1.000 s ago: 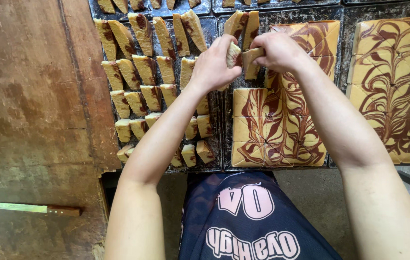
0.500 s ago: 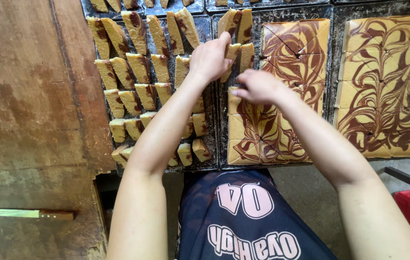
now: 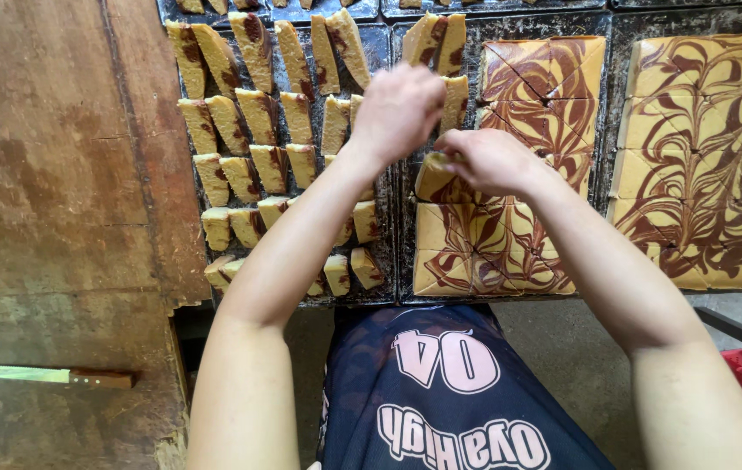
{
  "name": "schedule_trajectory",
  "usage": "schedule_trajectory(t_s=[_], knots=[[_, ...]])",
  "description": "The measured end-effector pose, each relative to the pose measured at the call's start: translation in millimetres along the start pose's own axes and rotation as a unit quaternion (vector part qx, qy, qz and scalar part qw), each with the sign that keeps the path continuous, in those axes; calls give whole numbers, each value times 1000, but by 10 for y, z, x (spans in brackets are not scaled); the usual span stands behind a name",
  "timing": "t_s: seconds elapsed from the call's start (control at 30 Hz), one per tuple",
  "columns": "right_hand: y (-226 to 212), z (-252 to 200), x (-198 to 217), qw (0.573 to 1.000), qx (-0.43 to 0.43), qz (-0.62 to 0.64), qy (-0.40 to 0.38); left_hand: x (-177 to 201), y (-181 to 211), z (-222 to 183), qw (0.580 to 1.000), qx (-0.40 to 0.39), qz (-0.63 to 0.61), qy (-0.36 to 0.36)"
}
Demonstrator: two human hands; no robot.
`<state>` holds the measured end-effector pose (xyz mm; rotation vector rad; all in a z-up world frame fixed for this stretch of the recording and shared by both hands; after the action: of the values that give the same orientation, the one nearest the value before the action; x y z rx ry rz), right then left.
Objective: The person arranges slices of marbled cake on trays by hand, picking them up and placing them in rows.
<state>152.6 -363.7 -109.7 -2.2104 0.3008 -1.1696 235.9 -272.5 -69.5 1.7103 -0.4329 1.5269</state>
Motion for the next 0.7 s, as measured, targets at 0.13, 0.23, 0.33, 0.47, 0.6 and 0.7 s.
schedule_trajectory(t_s=[0.13, 0.23, 0.33, 0.47, 0.6, 0.7], knots=[[-95, -97, -7, 999, 5, -32, -18, -299, 245, -220, 965, 23, -8, -262], [-296, -134, -4, 996, 3, -86, 17, -99, 259, -292, 979, -20, 38, -198], [-341, -146, 39, 995, 8, -86, 42, -18, 191, -351, 977, -3, 10, -214], [-253, -113, 2, 996, 52, -66, 39, -6, 201, -379, 976, -7, 35, -217], [-128, -161, 123, 983, 110, -99, 110, -469, 347, -399, 943, -1, 81, -323], [175, -176, 141, 996, 6, -43, 78, -646, 489, -466, 956, -51, 99, -270]])
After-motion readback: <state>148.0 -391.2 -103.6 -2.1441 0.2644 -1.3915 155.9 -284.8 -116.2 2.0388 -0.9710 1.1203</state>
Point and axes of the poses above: each hand's wrist, its own z-axis towards the middle knuckle, its own x-axis out of the back of the hand, y = z × x, the point moved 8 cm from there along z, towards the middle knuckle, and after that the axes turned 4 degrees about z, right-handed, at the moved point
